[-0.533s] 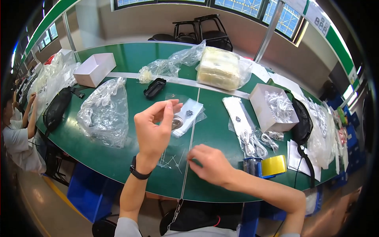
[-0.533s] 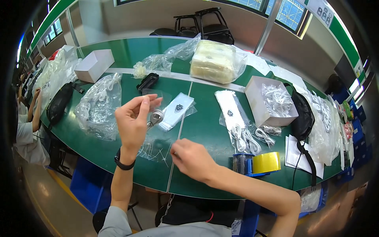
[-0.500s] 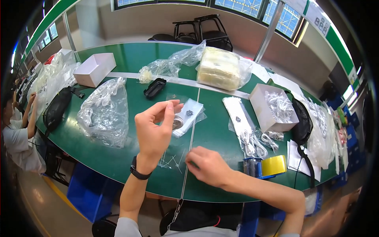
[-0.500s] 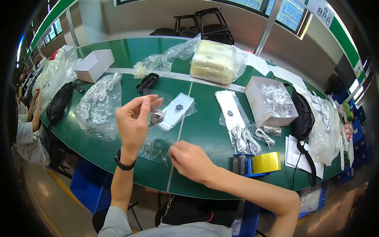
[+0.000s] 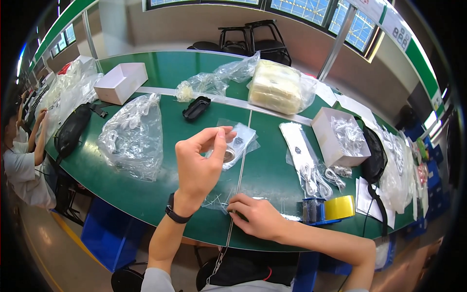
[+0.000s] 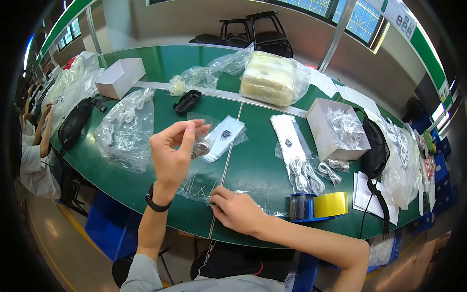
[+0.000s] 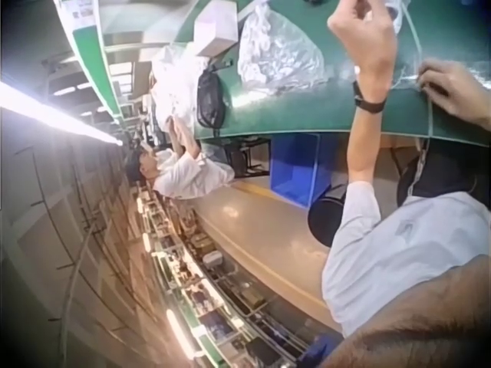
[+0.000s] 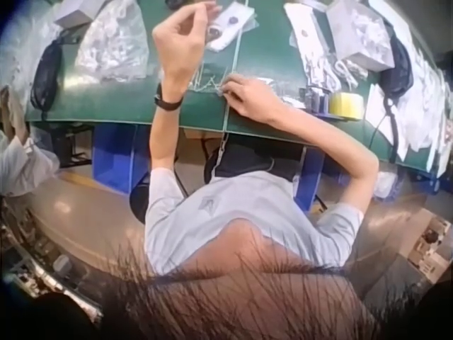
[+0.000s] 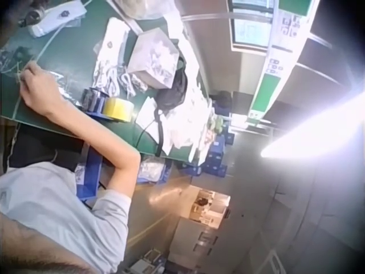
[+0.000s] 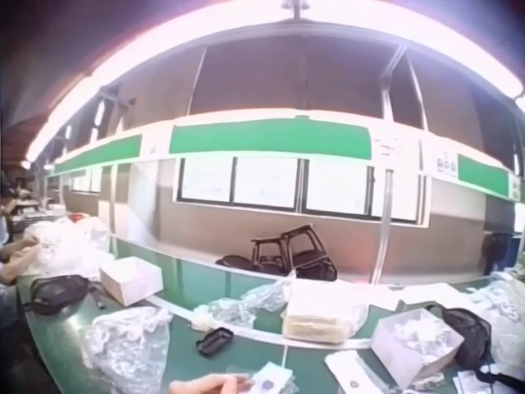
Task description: Packaging small industrial components into individual plastic bags at a production workstation.
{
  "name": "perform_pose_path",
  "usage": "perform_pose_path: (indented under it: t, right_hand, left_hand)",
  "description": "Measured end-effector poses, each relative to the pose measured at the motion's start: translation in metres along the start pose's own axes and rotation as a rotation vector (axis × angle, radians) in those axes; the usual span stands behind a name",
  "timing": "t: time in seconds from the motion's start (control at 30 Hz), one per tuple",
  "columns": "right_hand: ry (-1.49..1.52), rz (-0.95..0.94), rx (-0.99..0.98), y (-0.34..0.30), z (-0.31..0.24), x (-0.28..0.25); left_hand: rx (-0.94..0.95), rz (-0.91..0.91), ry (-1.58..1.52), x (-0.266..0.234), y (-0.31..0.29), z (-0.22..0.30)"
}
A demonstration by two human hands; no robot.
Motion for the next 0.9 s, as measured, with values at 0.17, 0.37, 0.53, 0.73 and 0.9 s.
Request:
perform_pose_path:
  t: [0.17, 0.37, 0.53, 0.73, 0.9]
  right_hand:
    - [0.716, 0.209, 0.453, -0.001, 0.027, -0.007]
    - [0.460, 0.110, 0.433, 0.007, 0.019, -0.010]
    - [0.478, 0.128, 0.522, 0.008, 0.046, -0.014]
    - [0.606, 0.419, 0.412, 0.008, 0.040, -0.050]
    - [0.855, 0.629, 0.313, 0.007, 0.027, -0.094]
  left_hand:
    - [0.030, 0.031, -0.025, 0.004, 0.004, 0.001]
    - [0.069, 0.027, 0.016, 0.001, -0.001, -0.002]
    - [0.031, -0.017, 0.067, 0.008, -0.004, 0.001]
    - [0.003, -0.063, 0.018, 0.015, -0.002, -0.002]
    - [0.115, -0.133, 0.029, 0.028, -0.004, -0.002]
Point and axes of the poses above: each hand's wrist, its own y-axis towards the middle knuckle, its own x-axis out of the palm, z = x × y, the point moved 3 cm from there along y, towards the middle knuckle, and after that the axes turned 14 degrees about y, right-handed, at the moved point
